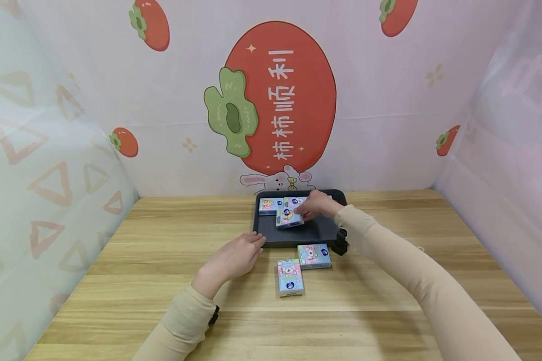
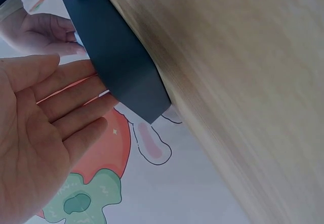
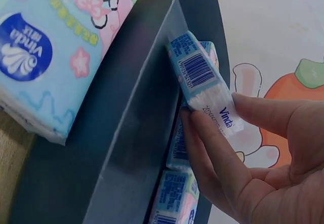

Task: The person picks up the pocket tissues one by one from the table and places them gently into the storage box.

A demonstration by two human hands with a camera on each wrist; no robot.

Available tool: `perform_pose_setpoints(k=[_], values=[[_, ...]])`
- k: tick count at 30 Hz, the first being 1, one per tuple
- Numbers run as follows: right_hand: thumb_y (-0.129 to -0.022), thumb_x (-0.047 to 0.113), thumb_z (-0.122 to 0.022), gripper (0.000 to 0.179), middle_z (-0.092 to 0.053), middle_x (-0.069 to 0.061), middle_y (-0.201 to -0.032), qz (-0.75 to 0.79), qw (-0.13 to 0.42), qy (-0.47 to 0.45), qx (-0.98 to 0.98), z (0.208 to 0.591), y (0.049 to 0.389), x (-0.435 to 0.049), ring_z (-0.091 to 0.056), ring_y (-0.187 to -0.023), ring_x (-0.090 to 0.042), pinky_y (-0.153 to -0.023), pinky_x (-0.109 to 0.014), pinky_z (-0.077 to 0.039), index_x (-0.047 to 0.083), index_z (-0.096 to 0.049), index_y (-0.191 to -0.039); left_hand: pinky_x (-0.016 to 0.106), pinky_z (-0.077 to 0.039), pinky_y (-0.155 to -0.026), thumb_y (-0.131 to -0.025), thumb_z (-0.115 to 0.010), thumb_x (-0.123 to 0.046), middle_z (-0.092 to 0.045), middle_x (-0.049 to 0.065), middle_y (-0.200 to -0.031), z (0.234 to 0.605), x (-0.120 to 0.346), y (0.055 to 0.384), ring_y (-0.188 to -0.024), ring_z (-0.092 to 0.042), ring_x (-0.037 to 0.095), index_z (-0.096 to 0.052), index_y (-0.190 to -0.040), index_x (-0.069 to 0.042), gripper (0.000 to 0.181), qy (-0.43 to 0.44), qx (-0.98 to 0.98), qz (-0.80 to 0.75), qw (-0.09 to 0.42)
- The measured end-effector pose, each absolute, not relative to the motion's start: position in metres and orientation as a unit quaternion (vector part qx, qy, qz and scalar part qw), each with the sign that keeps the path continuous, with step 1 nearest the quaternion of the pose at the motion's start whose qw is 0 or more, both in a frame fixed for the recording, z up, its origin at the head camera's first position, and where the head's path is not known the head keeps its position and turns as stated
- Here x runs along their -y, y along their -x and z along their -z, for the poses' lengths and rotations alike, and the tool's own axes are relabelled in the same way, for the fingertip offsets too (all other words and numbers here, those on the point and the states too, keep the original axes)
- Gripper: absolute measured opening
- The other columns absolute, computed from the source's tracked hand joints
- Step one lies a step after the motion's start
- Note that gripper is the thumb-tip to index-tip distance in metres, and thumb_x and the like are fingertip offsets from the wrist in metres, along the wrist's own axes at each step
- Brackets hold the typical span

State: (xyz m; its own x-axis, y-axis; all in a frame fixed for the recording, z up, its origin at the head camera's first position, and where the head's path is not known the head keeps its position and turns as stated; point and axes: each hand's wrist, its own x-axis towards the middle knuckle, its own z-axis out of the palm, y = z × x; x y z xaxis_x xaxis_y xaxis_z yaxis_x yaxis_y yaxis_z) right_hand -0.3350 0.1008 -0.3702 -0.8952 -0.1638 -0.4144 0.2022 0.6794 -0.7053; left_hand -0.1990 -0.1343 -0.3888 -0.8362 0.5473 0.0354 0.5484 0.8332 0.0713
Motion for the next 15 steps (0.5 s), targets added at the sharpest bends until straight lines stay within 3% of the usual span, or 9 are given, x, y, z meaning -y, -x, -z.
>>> perform_pose_setpoints(k=[15], values=[[-0.082, 0.028, -0.075, 0.04, -0.068, -0.012, -0.097, 0.4, 0.227, -0.024, -0.887, 0.378, 0.343, -0.089, -0.07, -0.073, -0.016, -0.085, -0.033, -0.056, -0.002, -0.063, -0.107, 0.042, -0.04, -0.109, -0.099, -0.049, -0.018, -0.056, 0.017, -0.133, 0.388, 0.134, 0.199, -0.127, -0.051, 0.029, -0.058, -0.128, 0.0, 0.036, 0.287, 0.957, 0.039, 0.007]])
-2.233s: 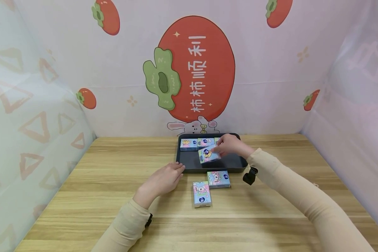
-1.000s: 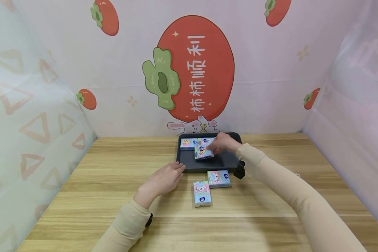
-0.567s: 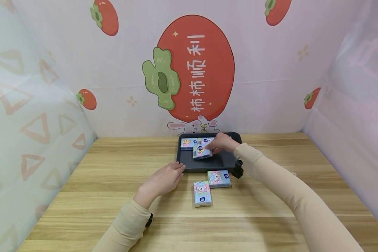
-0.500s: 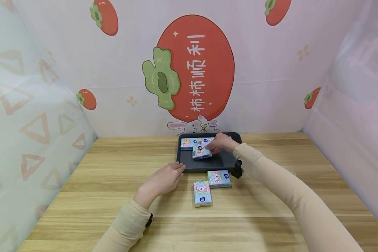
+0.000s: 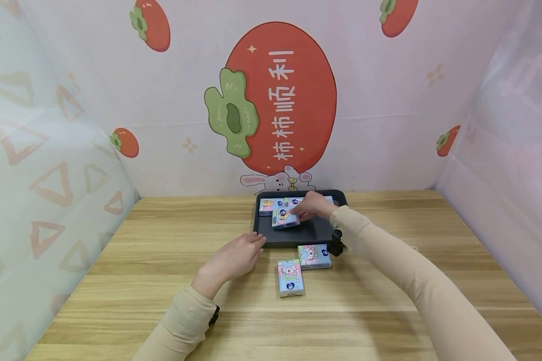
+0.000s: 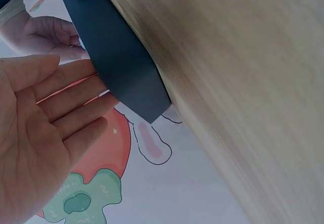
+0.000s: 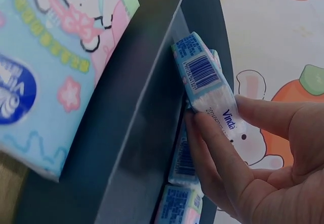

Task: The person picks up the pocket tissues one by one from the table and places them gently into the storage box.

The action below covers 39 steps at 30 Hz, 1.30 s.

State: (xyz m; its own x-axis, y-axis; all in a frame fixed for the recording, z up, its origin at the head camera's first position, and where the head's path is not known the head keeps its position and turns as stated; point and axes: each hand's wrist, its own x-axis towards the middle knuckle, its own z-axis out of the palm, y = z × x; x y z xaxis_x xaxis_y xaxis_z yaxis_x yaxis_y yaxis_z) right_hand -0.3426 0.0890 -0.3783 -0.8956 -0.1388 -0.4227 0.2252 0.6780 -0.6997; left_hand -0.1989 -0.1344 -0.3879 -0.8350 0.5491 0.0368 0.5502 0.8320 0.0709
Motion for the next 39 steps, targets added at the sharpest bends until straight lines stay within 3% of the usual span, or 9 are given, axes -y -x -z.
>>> perform_pose_setpoints(k=[17, 24, 39], values=[[-0.082, 0.028, -0.075, 0.043, -0.067, -0.013, -0.096, 0.402, 0.208, -0.036, -0.891, 0.381, 0.339, -0.074, -0.071, -0.077, -0.021, -0.083, -0.032, -0.057, -0.002, -0.06, -0.109, 0.042, -0.04, -0.109, -0.099, -0.049, -0.019, -0.056, 0.015, -0.134, 0.39, 0.135, 0.199, -0.128, -0.05, 0.028, -0.058, -0.128, -0.001, 0.036, 0.28, 0.959, 0.05, 0.003], [-0.083, 0.025, -0.074, 0.04, -0.066, -0.012, -0.093, 0.421, 0.226, -0.032, -0.878, 0.381, 0.339, -0.073, -0.07, -0.072, -0.017, -0.074, -0.027, -0.058, -0.002, -0.062, -0.11, 0.042, -0.04, -0.109, -0.099, -0.049, -0.019, -0.056, 0.015, -0.134, 0.389, 0.135, 0.199, -0.127, -0.051, 0.028, -0.058, -0.128, -0.001, 0.036, 0.283, 0.958, 0.047, 0.003], [-0.084, 0.028, -0.073, 0.036, -0.067, -0.01, -0.088, 0.425, 0.215, -0.016, -0.879, 0.386, 0.336, -0.066, -0.071, -0.078, -0.021, -0.079, -0.028, -0.058, 0.0, -0.065, -0.106, 0.042, -0.04, -0.109, -0.099, -0.048, -0.019, -0.056, 0.016, -0.134, 0.388, 0.135, 0.199, -0.128, -0.05, 0.029, -0.058, -0.129, -0.001, 0.036, 0.286, 0.957, 0.045, 0.005]])
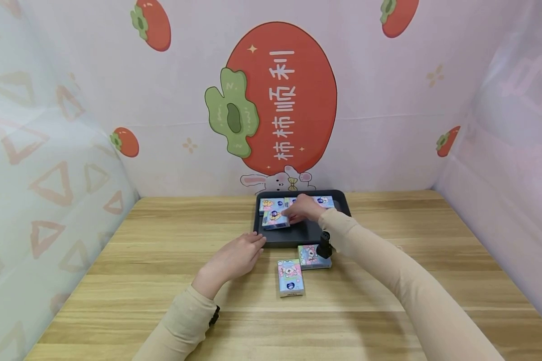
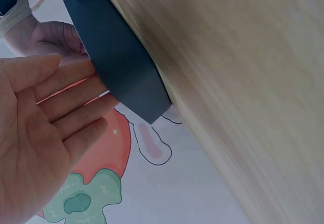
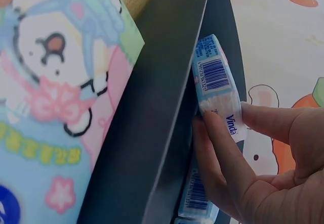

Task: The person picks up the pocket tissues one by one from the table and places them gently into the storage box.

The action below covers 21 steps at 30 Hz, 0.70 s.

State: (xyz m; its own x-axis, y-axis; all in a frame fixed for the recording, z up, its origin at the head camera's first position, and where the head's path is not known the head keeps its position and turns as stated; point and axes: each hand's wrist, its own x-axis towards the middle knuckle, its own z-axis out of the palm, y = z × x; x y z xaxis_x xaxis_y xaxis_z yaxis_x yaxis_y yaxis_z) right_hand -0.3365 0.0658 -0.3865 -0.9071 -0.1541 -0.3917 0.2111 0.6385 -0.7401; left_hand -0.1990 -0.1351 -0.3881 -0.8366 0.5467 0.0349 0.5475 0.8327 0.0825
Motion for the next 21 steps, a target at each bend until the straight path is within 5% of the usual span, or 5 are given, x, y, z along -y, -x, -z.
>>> perform_pose_setpoints(k=[21], values=[[-0.084, 0.022, -0.073, 0.033, -0.069, -0.012, -0.092, 0.449, 0.214, -0.026, -0.867, 0.389, 0.337, -0.055, -0.071, -0.077, -0.019, -0.08, -0.03, -0.058, -0.002, -0.067, -0.106, 0.043, -0.043, -0.106, -0.099, -0.049, -0.019, -0.056, 0.017, -0.133, 0.388, 0.136, 0.199, -0.126, -0.052, 0.03, -0.058, -0.127, 0.0, 0.036, 0.291, 0.955, 0.046, 0.012]])
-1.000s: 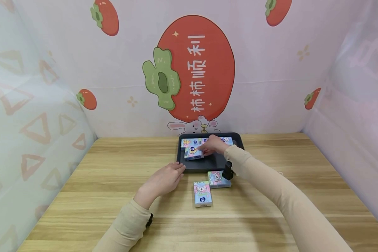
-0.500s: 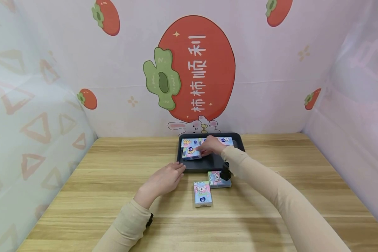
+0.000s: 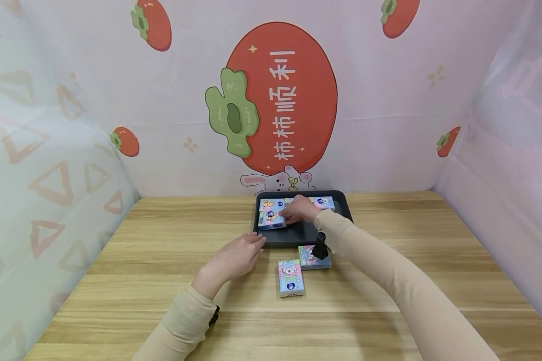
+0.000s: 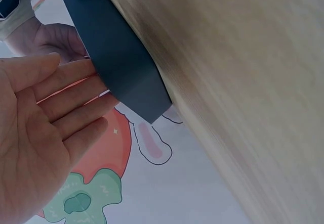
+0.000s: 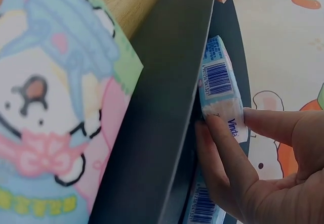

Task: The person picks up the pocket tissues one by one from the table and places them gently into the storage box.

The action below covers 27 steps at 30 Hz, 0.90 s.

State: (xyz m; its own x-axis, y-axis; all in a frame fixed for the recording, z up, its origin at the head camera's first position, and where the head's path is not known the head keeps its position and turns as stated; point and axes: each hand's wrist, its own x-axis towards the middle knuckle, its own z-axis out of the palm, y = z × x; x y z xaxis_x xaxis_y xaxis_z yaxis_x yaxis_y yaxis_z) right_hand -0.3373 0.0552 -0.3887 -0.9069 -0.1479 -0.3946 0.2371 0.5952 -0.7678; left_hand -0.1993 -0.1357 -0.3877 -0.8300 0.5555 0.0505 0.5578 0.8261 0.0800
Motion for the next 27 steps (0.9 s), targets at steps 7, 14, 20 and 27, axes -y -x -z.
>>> perform_pose_setpoints(k=[7, 14, 20, 27], values=[[-0.085, 0.016, -0.071, 0.031, -0.068, -0.013, -0.095, 0.466, 0.221, -0.039, -0.856, 0.39, 0.339, -0.05, -0.071, -0.083, -0.021, -0.08, -0.031, -0.058, -0.003, -0.064, -0.108, 0.043, -0.043, -0.106, -0.098, -0.05, -0.018, -0.057, 0.018, -0.131, 0.387, 0.135, 0.199, -0.125, -0.052, 0.031, -0.059, -0.127, 0.001, 0.035, 0.295, 0.954, 0.048, 0.015], [-0.085, 0.016, -0.072, 0.029, -0.068, -0.011, -0.095, 0.467, 0.222, -0.054, -0.854, 0.39, 0.341, -0.048, -0.071, -0.076, -0.017, -0.076, -0.027, -0.058, -0.001, -0.066, -0.106, 0.043, -0.043, -0.106, -0.098, -0.05, -0.018, -0.057, 0.018, -0.132, 0.387, 0.135, 0.199, -0.125, -0.052, 0.031, -0.059, -0.127, 0.0, 0.035, 0.292, 0.955, 0.048, 0.013], [-0.086, 0.015, -0.07, 0.03, -0.067, -0.011, -0.094, 0.462, 0.23, -0.063, -0.855, 0.387, 0.34, -0.046, -0.07, -0.073, -0.016, -0.071, -0.023, -0.058, -0.001, -0.064, -0.11, 0.044, -0.042, -0.106, -0.098, -0.05, -0.018, -0.057, 0.018, -0.132, 0.387, 0.135, 0.199, -0.125, -0.052, 0.032, -0.058, -0.127, 0.001, 0.036, 0.295, 0.954, 0.047, 0.013], [-0.084, 0.014, -0.072, 0.027, -0.067, -0.011, -0.093, 0.449, 0.226, -0.066, -0.862, 0.4, 0.351, -0.044, -0.071, -0.07, -0.018, -0.069, -0.027, -0.059, 0.0, -0.065, -0.105, 0.043, -0.042, -0.107, -0.098, -0.05, -0.018, -0.057, 0.018, -0.132, 0.388, 0.136, 0.199, -0.125, -0.052, 0.031, -0.058, -0.127, 0.001, 0.036, 0.293, 0.955, 0.05, 0.015]])
